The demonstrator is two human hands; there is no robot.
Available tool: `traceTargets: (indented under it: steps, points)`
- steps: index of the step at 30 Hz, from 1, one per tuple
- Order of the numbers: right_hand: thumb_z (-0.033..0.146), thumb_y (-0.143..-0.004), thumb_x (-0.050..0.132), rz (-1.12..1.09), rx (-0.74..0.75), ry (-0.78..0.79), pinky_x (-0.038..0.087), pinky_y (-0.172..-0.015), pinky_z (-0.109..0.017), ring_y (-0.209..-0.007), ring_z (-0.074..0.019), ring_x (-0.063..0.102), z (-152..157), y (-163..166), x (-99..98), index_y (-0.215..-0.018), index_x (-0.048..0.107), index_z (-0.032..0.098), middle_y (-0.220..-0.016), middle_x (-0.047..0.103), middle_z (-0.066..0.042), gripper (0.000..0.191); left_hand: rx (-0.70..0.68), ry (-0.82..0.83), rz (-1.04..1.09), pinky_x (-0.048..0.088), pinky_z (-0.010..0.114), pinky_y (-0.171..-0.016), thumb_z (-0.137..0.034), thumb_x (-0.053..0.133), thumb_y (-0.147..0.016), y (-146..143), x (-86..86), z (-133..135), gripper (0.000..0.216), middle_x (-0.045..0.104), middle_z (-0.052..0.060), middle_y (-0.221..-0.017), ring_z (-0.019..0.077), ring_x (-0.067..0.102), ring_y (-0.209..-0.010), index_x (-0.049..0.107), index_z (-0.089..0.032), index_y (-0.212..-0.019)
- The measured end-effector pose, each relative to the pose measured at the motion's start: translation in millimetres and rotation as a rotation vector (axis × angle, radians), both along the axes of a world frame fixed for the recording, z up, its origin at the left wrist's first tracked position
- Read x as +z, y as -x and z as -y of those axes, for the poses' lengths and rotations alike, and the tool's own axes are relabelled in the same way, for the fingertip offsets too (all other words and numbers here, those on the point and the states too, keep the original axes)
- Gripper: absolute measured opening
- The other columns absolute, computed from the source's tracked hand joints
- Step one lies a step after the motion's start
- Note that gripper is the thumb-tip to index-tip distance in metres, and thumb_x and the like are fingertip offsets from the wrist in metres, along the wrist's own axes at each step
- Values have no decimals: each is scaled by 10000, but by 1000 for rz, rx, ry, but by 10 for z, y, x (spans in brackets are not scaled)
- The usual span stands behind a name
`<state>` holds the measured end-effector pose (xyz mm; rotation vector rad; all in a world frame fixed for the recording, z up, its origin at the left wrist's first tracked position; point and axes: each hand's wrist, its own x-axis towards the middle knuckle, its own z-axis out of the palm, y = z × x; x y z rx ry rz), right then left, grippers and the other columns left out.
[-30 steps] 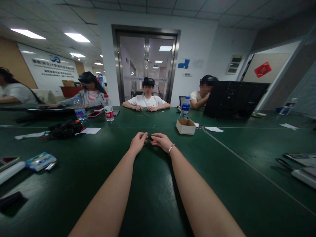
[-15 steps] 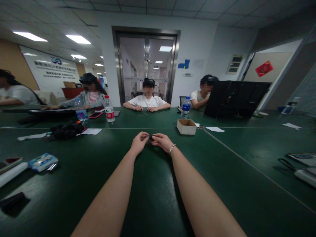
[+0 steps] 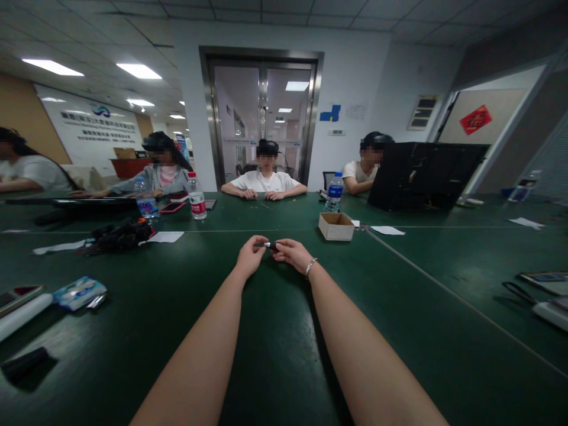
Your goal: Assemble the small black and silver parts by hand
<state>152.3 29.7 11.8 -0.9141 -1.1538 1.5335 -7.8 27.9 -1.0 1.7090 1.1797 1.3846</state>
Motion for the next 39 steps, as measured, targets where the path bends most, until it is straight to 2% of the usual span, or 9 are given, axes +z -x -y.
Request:
traceTargets:
  steps: [5, 8, 11, 15, 20, 25, 31, 35, 39]
  points:
    - [63, -758, 613, 22, -3, 0, 549, -554, -207, -537, -106, 635, 13, -3, 17, -855, 568, 107, -684, 656, -61, 115, 32, 154, -21, 479, 310, -712, -397, 533, -772, 15, -15, -27, 280, 650, 70, -876, 159, 606, -728, 608, -170, -919]
    - [57, -746, 626, 29, -9, -4, 553, -556, -206, -546, -105, 638, 16, -3, 19, -850, 574, 110, -694, 658, -54, 128, -45, 103, -30, 473, 304, -776, -321, 580, -742, 32, -29, -48, 213, 654, 63, -918, 164, 607, -820, 629, -180, -895]
    - [82, -745, 640, 25, 4, -7, 554, -557, -209, -547, -105, 636, 12, -2, 12, -863, 574, 103, -683, 659, -59, 137, -44, 92, 63, 476, 289, -768, -287, 630, -702, 27, -23, -49, 316, 632, 75, -1025, 169, 603, -890, 597, -188, -1001]
    - [68, -717, 665, 19, -8, -8, 549, -548, -199, -534, -98, 633, 5, 4, 0, -848, 574, 99, -677, 654, -44, 162, 27, 252, 84, 477, 283, -613, -433, 539, -764, 6, -23, -48, 325, 649, 86, -822, 159, 612, -684, 590, -142, -900]
    - [57, -718, 657, 24, -16, -5, 552, -562, -204, -545, -101, 636, 4, 11, 1, -840, 577, 102, -688, 657, -49, 153, -33, 60, 111, 477, 275, -737, -336, 691, -649, 22, -57, -73, 311, 648, 64, -861, 153, 615, -798, 586, -159, -881]
    - [47, -715, 654, 36, -14, -8, 554, -558, -201, -545, -100, 636, 5, 7, 4, -828, 585, 109, -694, 653, -40, 146, 17, 237, 103, 491, 304, -642, -454, 545, -760, 23, -58, -77, 342, 650, 88, -786, 161, 614, -675, 603, -133, -860]
    - [46, -711, 660, 43, -14, -6, 556, -555, -192, -553, -99, 640, 8, 9, 9, -832, 585, 108, -683, 652, -35, 155, -93, 84, 144, 475, 310, -824, -295, 682, -663, 19, -46, -69, 306, 646, 76, -942, 162, 607, -870, 615, -158, -928]
    - [26, -725, 635, 38, -17, -2, 548, -536, -175, -534, -92, 635, 15, 15, 17, -826, 584, 104, -665, 643, -25, 138, -48, 265, 197, 507, 328, -692, -408, 539, -778, -8, -62, -88, 295, 635, 80, -789, 155, 611, -687, 601, -127, -843]
    - [26, -723, 636, 37, -15, 1, 547, -545, -177, -543, -92, 637, 16, 12, 17, -834, 590, 96, -676, 647, -36, 139, -54, 181, 114, 495, 311, -700, -350, 617, -722, 7, -69, -87, 221, 623, 49, -772, 143, 596, -689, 603, -151, -818]
